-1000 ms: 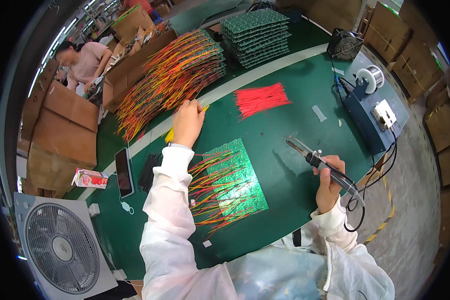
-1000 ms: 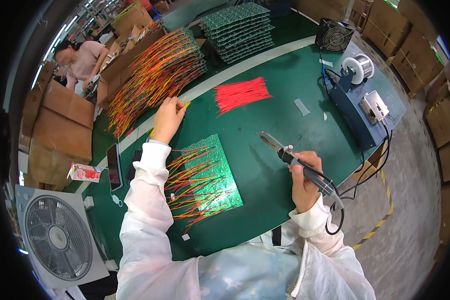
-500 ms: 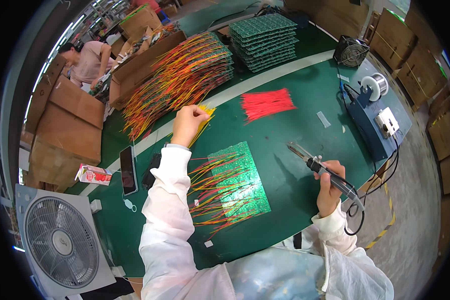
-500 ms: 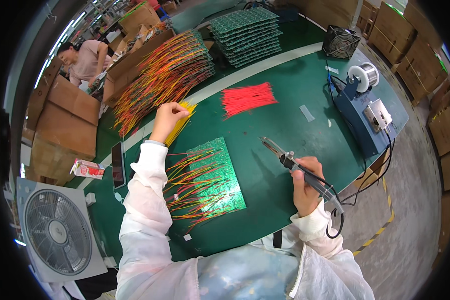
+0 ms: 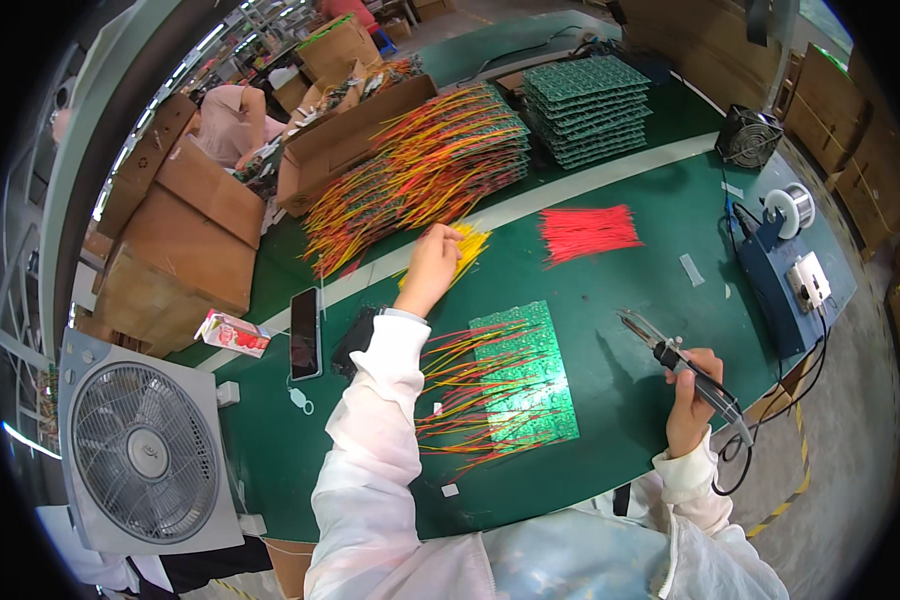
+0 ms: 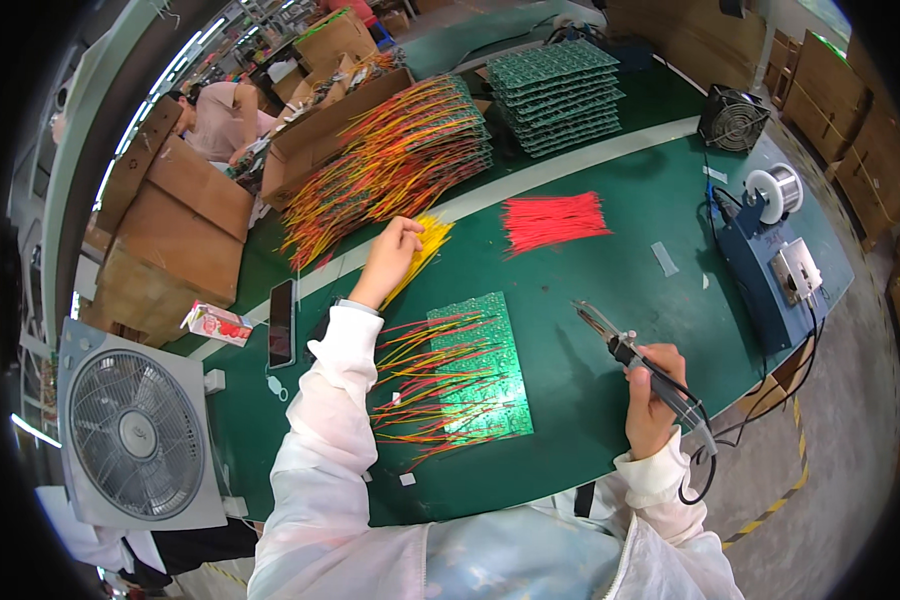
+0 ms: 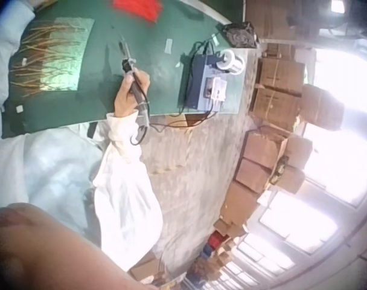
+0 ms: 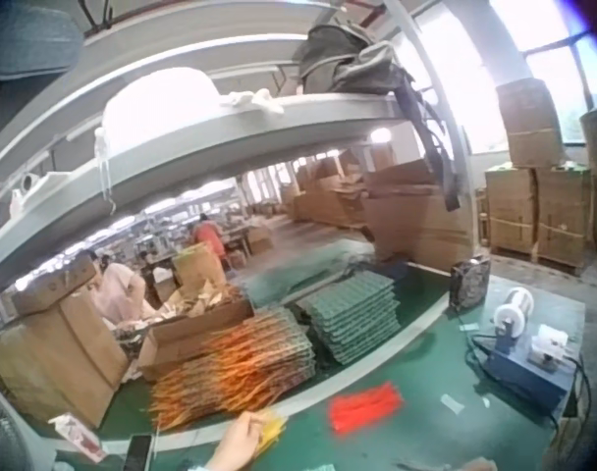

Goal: The person solders wires onto a circuit board using a soldering iron, picking up individual wires from the table and attaching them to the board.

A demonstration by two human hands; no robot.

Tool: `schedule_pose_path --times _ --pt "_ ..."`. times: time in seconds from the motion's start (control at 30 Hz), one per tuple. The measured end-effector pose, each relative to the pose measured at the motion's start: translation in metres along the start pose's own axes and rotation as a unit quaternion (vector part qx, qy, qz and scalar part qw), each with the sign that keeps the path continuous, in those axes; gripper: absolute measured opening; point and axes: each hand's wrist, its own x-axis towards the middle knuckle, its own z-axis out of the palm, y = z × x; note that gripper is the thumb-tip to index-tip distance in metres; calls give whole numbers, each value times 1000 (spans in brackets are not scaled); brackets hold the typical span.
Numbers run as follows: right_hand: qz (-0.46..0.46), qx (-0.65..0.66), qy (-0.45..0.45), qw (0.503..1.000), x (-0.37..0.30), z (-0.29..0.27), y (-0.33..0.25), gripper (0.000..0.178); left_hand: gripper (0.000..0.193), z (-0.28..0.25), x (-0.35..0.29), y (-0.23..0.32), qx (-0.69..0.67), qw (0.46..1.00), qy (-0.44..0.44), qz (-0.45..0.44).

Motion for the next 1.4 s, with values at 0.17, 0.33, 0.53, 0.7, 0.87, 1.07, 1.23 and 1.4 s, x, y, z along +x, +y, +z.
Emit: schedule_pose_path --times 0.17,0.33,0.53,0.7,0.87,1.07,1.23,1.4 --pt "4 -6 -16 1000 0 -1 0 24 10 -8 -7 12 -91 996 1 -15" --pt "3 -6 -17 1000 -2 -2 2 24 7 -21 -18 29 -19 999 10 -30" --pt "17 -24 -27 999 -4 -3 -2 22 9 -37 -58 78 65 995 65 37" --pt "26 4 -4 1000 1 1 0 21 6 -18 -105 140 36 996 69 31" --pt "0 0 -44 999 14 8 -5 21 7 24 -123 128 49 997 60 13" --pt "-13 -6 -91 996 31 27 -9 17 6 50 -126 102 30 998 51 30" --pt "-52 4 -105 993 45 48 10 13 6 49 -119 107 127 978 104 132" --pt "-90 5 -104 990 44 44 28 14 6 51 -104 107 129 980 72 133"
